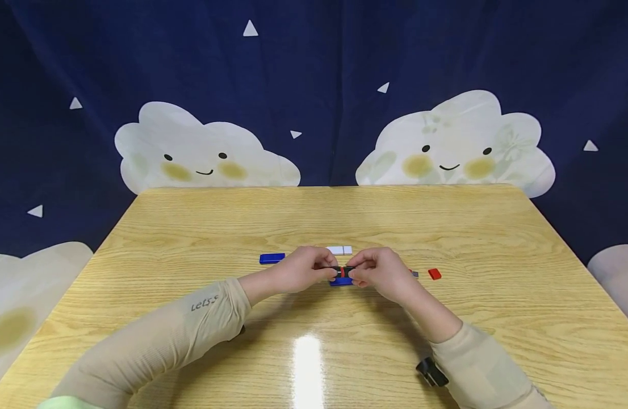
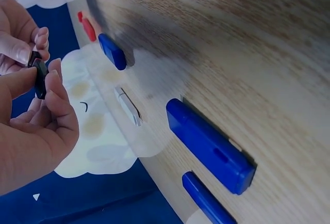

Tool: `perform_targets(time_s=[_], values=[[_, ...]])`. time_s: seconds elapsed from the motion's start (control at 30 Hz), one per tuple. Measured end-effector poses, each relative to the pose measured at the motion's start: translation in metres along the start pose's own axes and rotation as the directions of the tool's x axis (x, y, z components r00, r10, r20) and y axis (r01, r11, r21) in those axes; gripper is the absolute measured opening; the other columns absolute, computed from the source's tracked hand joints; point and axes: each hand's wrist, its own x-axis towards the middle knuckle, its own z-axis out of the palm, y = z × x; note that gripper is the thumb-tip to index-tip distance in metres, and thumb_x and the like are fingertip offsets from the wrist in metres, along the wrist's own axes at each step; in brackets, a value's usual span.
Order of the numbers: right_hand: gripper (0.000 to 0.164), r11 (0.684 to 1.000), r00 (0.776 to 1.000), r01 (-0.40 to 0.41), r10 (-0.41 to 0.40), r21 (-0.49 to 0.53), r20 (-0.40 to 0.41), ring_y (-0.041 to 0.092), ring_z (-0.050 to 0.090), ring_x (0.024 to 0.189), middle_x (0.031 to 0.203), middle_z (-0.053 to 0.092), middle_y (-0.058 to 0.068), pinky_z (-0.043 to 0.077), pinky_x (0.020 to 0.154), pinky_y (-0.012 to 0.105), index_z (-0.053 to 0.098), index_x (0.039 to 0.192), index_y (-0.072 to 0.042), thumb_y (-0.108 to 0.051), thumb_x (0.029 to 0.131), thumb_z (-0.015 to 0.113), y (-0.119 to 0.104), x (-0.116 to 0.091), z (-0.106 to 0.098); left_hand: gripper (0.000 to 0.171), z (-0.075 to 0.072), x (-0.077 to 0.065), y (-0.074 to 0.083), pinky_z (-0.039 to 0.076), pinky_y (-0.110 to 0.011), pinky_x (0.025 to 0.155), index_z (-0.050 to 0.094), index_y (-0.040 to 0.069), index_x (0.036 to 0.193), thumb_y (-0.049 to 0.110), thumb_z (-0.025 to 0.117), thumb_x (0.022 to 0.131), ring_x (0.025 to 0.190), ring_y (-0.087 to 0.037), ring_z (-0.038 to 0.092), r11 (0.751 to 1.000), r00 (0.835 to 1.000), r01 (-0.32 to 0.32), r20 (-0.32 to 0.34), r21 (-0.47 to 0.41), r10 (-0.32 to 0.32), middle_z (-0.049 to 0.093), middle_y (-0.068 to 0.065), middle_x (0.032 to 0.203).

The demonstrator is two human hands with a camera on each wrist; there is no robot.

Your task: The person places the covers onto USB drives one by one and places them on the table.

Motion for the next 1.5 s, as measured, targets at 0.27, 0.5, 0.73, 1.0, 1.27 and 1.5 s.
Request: perform_targets(time_s=[0.27, 0.5, 0.73, 1.0, 1.27, 1.5], values=[[0.02, 1.0, 1.0, 0.006, -0.006, -0.001, 0.005, 0.018, 0.065, 0.074, 0.084, 0.068, 0.013, 0.055, 0.07, 0.034, 0.06, 0.104, 0.011, -0.002, 0.088, 0.059, -0.0008, 0.0013, 0.0006, 0.01, 0.0022, 0.0019, -0.0022, 0.037, -0.017, 0.06, 0.063, 0.006, 0.092, 0.015, 0.058, 0.092, 0.065, -0.005, 0.05, 1.0, 1.0, 0.002, -0.002, -0.011, -0.002, 0.07, -0.005, 0.083], [0.02, 1.0, 1.0, 0.01, -0.01, -0.007, 0.007, 0.019, 0.065, 0.073, 0.082, 0.068, 0.01, 0.055, 0.07, 0.035, 0.061, 0.103, 0.011, -0.002, 0.088, 0.059, -0.0009, 0.0015, 0.0009, 0.009, 0.0031, 0.0026, -0.0026, 0.038, -0.016, 0.061, 0.062, 0.006, 0.091, 0.014, 0.058, 0.092, 0.065, -0.005, 0.051, 1.0, 1.0, -0.005, 0.0, -0.022, 0.005, 0.07, -0.007, 0.084], [0.02, 1.0, 1.0, 0.009, -0.009, -0.001, 0.01, 0.019, 0.065, 0.074, 0.083, 0.068, 0.011, 0.055, 0.07, 0.034, 0.06, 0.103, 0.011, -0.003, 0.089, 0.059, -0.0002, 0.002, 0.0024, 0.009, 0.0042, 0.0026, -0.0038, 0.037, -0.016, 0.059, 0.061, 0.005, 0.09, 0.013, 0.058, 0.092, 0.063, -0.005, 0.049, 0.999, 1.0, -0.018, -0.004, -0.026, 0.018, 0.07, -0.01, 0.084], [0.02, 1.0, 1.0, 0.0, 0.0, -0.015, 0.004, 0.019, 0.065, 0.075, 0.082, 0.068, 0.01, 0.055, 0.07, 0.034, 0.061, 0.103, 0.01, -0.004, 0.089, 0.059, -0.0009, 0.0023, 0.0036, 0.009, 0.0046, 0.0012, -0.0027, 0.035, -0.016, 0.056, 0.061, 0.004, 0.091, 0.013, 0.058, 0.092, 0.06, -0.006, 0.047, 0.999, 1.0, -0.012, -0.003, -0.036, 0.012, 0.07, -0.01, 0.084], [0.02, 1.0, 1.0, 0.001, -0.001, -0.013, 0.01, 0.021, 0.065, 0.075, 0.082, 0.068, 0.011, 0.055, 0.07, 0.035, 0.061, 0.103, 0.01, -0.005, 0.089, 0.059, -0.0023, 0.0019, 0.0033, 0.009, 0.005, 0.001, -0.0027, 0.035, -0.016, 0.055, 0.061, 0.005, 0.091, 0.013, 0.058, 0.092, 0.059, -0.006, 0.047, 0.999, 1.0, -0.007, -0.004, -0.031, 0.007, 0.07, -0.011, 0.085], [0.02, 1.0, 1.0, 0.007, -0.007, -0.009, 0.0, 0.019, 0.065, 0.074, 0.082, 0.069, 0.013, 0.055, 0.069, 0.035, 0.06, 0.103, 0.01, -0.004, 0.088, 0.059, -0.0017, 0.0028, 0.0015, 0.013, 0.0042, 0.0019, -0.0018, 0.041, -0.017, 0.066, 0.061, 0.007, 0.094, 0.012, 0.068, 0.084, 0.068, -0.006, 0.054, 0.999, 0.999, -0.012, -0.03, 0.039, 0.013, 0.07, -0.006, 0.085]])
